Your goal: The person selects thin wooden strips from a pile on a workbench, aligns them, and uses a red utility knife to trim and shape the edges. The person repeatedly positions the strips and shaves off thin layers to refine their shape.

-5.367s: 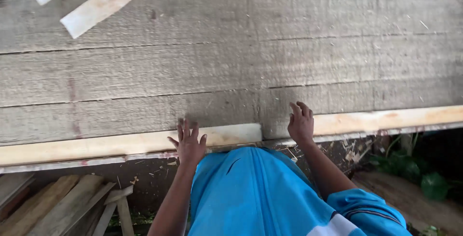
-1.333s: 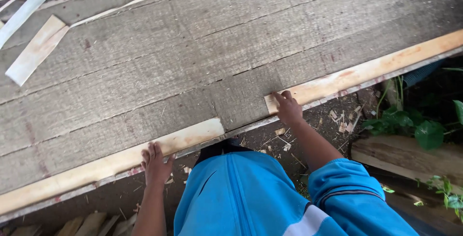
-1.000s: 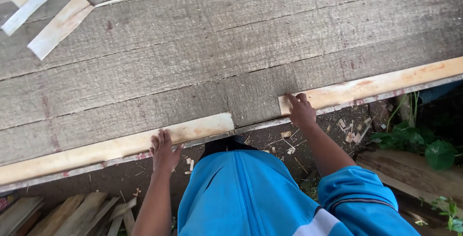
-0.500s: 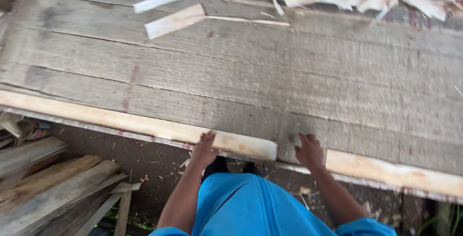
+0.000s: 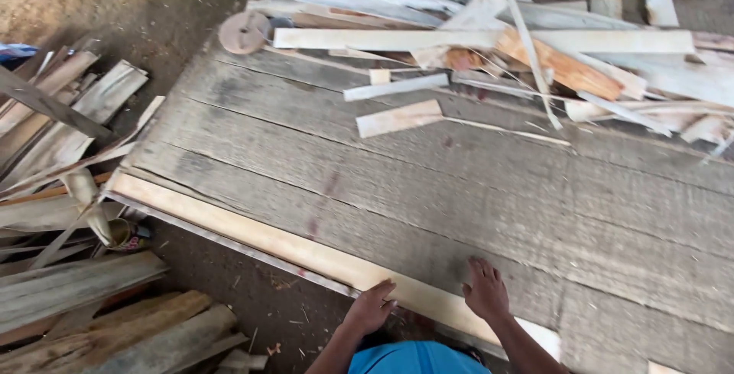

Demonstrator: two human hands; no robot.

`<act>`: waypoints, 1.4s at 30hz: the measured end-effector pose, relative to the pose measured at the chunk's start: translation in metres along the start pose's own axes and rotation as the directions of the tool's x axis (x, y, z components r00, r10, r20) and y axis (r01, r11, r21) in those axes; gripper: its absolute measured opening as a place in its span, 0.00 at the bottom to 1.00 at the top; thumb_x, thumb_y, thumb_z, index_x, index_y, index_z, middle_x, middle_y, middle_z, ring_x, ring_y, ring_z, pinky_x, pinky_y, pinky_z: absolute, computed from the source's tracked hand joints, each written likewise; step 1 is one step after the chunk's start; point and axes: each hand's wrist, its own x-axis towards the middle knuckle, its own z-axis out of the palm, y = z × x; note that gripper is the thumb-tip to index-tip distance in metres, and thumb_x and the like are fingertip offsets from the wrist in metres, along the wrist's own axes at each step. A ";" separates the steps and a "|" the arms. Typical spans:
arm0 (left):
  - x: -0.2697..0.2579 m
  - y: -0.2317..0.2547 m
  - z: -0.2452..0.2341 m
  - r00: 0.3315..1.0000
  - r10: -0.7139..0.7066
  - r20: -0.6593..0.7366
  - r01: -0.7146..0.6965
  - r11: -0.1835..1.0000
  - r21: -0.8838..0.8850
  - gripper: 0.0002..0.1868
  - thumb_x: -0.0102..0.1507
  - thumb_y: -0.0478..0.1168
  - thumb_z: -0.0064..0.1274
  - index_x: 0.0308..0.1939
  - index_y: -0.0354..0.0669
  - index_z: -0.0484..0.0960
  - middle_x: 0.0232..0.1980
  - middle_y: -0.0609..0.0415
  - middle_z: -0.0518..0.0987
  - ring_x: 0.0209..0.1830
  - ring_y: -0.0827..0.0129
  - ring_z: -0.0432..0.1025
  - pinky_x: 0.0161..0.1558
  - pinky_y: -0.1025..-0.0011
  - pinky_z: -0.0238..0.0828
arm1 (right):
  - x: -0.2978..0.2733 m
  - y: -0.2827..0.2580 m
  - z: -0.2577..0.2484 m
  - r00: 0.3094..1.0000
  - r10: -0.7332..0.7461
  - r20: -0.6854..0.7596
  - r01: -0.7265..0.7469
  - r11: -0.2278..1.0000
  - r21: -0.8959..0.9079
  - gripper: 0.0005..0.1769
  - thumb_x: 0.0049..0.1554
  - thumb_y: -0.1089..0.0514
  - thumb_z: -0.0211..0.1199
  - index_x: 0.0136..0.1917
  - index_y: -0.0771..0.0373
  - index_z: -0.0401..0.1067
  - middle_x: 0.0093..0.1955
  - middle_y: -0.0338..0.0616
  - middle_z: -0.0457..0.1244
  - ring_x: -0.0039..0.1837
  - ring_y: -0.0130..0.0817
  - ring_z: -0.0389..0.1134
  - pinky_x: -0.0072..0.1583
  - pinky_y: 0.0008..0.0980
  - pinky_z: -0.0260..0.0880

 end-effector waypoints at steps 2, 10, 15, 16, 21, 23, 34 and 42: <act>-0.005 -0.045 -0.028 0.994 -0.005 -0.113 0.007 1.000 0.014 0.30 0.68 0.48 0.52 0.73 0.45 0.69 0.78 0.50 0.64 0.81 0.61 0.55 0.77 0.60 0.53 | 0.023 -0.043 0.012 0.997 0.036 0.070 -0.026 0.991 -0.133 0.41 0.63 0.40 0.57 0.83 0.47 0.44 0.86 0.47 0.39 0.86 0.56 0.36 0.78 0.52 0.50; -0.048 -0.139 -0.132 0.937 -0.153 -0.313 0.135 0.988 -0.077 0.27 0.66 0.46 0.55 0.70 0.51 0.74 0.76 0.56 0.69 0.77 0.65 0.63 0.68 0.62 0.66 | 0.076 -0.077 0.066 0.955 0.284 -0.088 -0.297 0.927 -0.229 0.31 0.53 0.33 0.63 0.60 0.50 0.60 0.70 0.58 0.57 0.77 0.65 0.50 0.72 0.66 0.51; -0.051 -0.130 -0.177 0.934 -0.223 -0.280 0.169 0.964 -0.206 0.27 0.67 0.45 0.52 0.71 0.49 0.73 0.78 0.57 0.67 0.61 0.64 0.78 0.60 0.62 0.74 | 0.094 -0.051 0.087 0.929 0.346 -0.135 -0.367 0.911 -0.190 0.38 0.47 0.34 0.69 0.63 0.51 0.59 0.70 0.67 0.56 0.73 0.73 0.55 0.74 0.66 0.51; -0.050 -0.124 -0.192 0.944 -0.240 -0.225 0.190 0.956 -0.222 0.27 0.68 0.45 0.51 0.72 0.50 0.71 0.78 0.57 0.66 0.69 0.63 0.70 0.65 0.60 0.72 | 0.101 -0.050 0.088 0.901 0.406 -0.151 -0.428 0.889 -0.162 0.42 0.45 0.34 0.73 0.65 0.49 0.60 0.72 0.65 0.56 0.75 0.71 0.54 0.74 0.64 0.55; -0.050 -0.138 -0.262 0.960 -0.225 -0.167 0.190 0.961 -0.203 0.28 0.69 0.48 0.50 0.74 0.53 0.68 0.79 0.58 0.62 0.77 0.59 0.61 0.71 0.55 0.70 | 0.128 -0.088 0.051 0.829 0.559 0.028 -0.544 0.815 -0.199 0.48 0.44 0.37 0.78 0.69 0.58 0.63 0.71 0.68 0.62 0.74 0.64 0.61 0.71 0.54 0.67; -0.047 -0.139 -0.305 0.962 -0.221 -0.161 0.186 0.960 -0.207 0.29 0.70 0.47 0.49 0.75 0.52 0.64 0.79 0.57 0.62 0.79 0.57 0.57 0.76 0.55 0.67 | 0.152 -0.126 0.018 0.748 0.594 0.298 -0.494 0.797 -0.348 0.36 0.61 0.30 0.52 0.72 0.52 0.69 0.72 0.43 0.69 0.74 0.46 0.69 0.67 0.47 0.74; 0.057 -0.315 -0.387 0.918 0.022 -0.396 -0.028 1.000 -0.009 0.27 0.61 0.47 0.62 0.65 0.58 0.82 0.70 0.63 0.79 0.69 0.77 0.74 0.68 0.75 0.71 | 0.281 -0.378 0.017 0.959 0.218 0.183 -0.220 0.975 -0.009 0.22 0.62 0.33 0.56 0.49 0.53 0.67 0.49 0.44 0.68 0.51 0.43 0.71 0.47 0.45 0.69; 0.090 -0.285 -0.435 0.967 -0.062 -0.249 0.050 0.997 -0.053 0.24 0.63 0.51 0.59 0.64 0.59 0.83 0.68 0.64 0.81 0.71 0.74 0.73 0.71 0.72 0.66 | 0.310 -0.470 0.000 0.965 0.150 0.213 -0.202 0.947 0.248 0.32 0.62 0.40 0.61 0.76 0.48 0.59 0.73 0.49 0.60 0.66 0.51 0.68 0.56 0.53 0.74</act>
